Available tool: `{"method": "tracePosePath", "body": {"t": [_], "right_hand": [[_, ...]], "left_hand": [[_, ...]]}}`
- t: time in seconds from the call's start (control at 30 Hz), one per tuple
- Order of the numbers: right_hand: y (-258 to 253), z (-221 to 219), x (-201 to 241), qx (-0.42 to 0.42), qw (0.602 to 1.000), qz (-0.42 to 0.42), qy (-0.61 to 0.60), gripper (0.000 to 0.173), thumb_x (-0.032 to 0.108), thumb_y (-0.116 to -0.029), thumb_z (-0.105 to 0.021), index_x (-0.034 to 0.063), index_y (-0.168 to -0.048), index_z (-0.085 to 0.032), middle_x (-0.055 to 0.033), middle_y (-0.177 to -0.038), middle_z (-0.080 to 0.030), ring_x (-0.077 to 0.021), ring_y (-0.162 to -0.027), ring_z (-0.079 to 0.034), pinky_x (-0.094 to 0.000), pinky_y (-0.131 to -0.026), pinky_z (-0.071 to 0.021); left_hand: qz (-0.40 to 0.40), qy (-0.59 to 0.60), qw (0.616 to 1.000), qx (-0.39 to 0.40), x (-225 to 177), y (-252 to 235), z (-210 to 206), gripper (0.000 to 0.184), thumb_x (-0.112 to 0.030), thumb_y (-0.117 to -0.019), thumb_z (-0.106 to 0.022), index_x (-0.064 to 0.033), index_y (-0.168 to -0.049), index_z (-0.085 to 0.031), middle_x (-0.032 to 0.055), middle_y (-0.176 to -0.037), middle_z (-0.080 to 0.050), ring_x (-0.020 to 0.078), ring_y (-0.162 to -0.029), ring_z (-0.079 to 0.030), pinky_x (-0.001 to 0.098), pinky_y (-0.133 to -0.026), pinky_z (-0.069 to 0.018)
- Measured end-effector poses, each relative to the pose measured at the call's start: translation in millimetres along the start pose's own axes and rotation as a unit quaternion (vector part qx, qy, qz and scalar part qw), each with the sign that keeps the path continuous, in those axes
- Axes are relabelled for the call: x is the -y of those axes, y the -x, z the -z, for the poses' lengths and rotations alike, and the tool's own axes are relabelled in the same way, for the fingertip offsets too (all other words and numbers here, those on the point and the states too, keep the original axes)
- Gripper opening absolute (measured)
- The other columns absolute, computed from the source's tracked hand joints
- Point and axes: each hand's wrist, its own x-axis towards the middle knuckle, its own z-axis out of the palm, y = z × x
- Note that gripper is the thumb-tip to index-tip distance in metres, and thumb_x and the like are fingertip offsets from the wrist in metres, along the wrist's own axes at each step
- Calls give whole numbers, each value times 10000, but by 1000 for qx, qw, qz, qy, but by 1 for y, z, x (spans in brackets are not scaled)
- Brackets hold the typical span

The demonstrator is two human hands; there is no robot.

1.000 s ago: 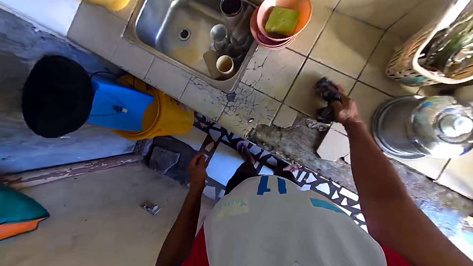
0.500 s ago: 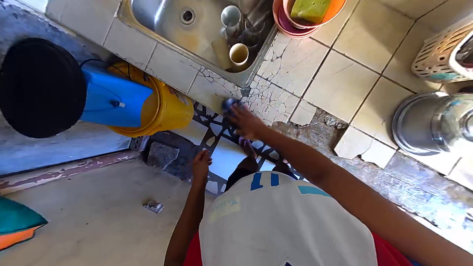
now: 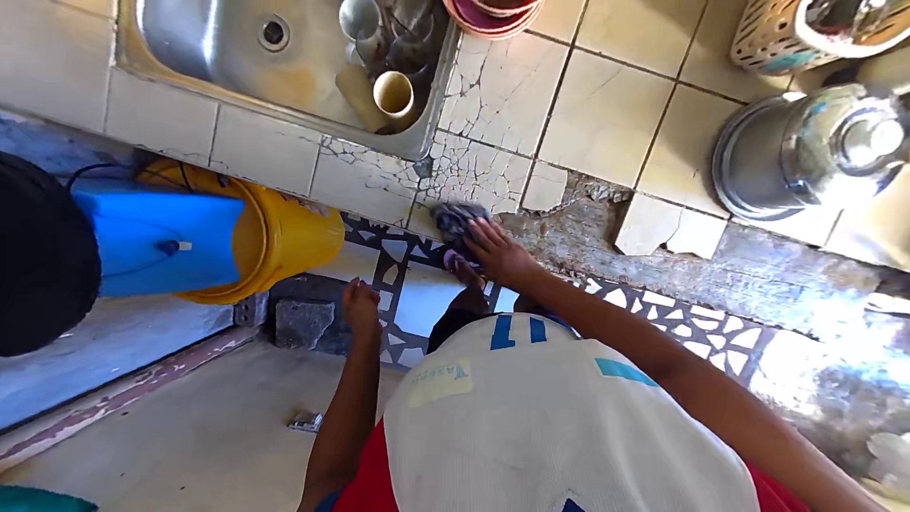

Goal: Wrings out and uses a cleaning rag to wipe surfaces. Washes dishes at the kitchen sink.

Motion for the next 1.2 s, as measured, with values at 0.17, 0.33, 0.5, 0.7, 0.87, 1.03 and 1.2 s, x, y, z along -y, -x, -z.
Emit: {"method": "tracePosePath", "body": {"t": [0.17,0.33,0.5,0.7,0.87,1.03,1.2], "right_hand": [[201,-5,-34,30,964,-264,9,577,75,-971,-618,15,-1523,-461,-258,-1647,-305,-423,-1546,-263,-584,-1243,-270],[382,18,-49,212,811,-545,-20,526,134,-993,-594,-80,-1459,-476,-357,-1525,-411,-540,-1438,-370,-690,-1155,-328],[315,121,-28,38,764,-641,-66,403,210,-1082,-410,-26,-1345,-603,-383,-1255,-620,-591,-1193,-581,-779,-959,-406],[159,57,-91,-71,930,-359,24,735,359,-982,-585,68,-1607,-329,-256,-1688,-185,-470,-1565,-139,-689,-1238,-128],[90,-18,-64,-152,953,-262,28,685,294,-979,-533,-66,-1543,-385,-377,-1604,-276,-521,-1538,-188,-654,-1258,-141],[32,-18,-22,12,995,-7,-95,591,266,-979,-632,82,-1524,-498,-305,-1597,-367,-465,-1517,-307,-575,-1262,-218],[28,59,-44,6,985,16,-171,586,165,-929,-693,55,-1484,-540,-265,-1588,-410,-405,-1506,-362,-507,-1245,-303]], "left_hand": [[20,-27,999,26,-16,-19,-12,349,-121,-1082,-486,26,-1398,-493,157,-1119,-591,125,-758,-598,259,-696,-532],[21,-38,998,51,-25,-33,-15,364,-186,-1095,-485,30,-1386,-516,154,-1116,-590,141,-809,-611,275,-737,-540],[-30,-69,995,61,-49,-27,-21,349,-176,-1095,-476,56,-1349,-536,163,-1101,-606,142,-822,-614,290,-761,-538],[-15,-36,996,79,-56,-23,-37,322,-178,-1085,-506,21,-1329,-569,134,-1064,-623,133,-813,-622,291,-755,-548],[-13,-65,995,78,-33,-10,-25,401,-227,-1098,-470,59,-1372,-529,182,-1125,-643,168,-851,-646,322,-794,-558],[16,-47,997,55,-4,20,-30,354,-185,-1100,-464,70,-1324,-564,148,-1006,-637,148,-779,-603,319,-747,-543],[-27,-39,999,28,-21,41,-66,360,-202,-1103,-461,59,-1324,-572,155,-1048,-645,151,-816,-621,324,-761,-547]]}}
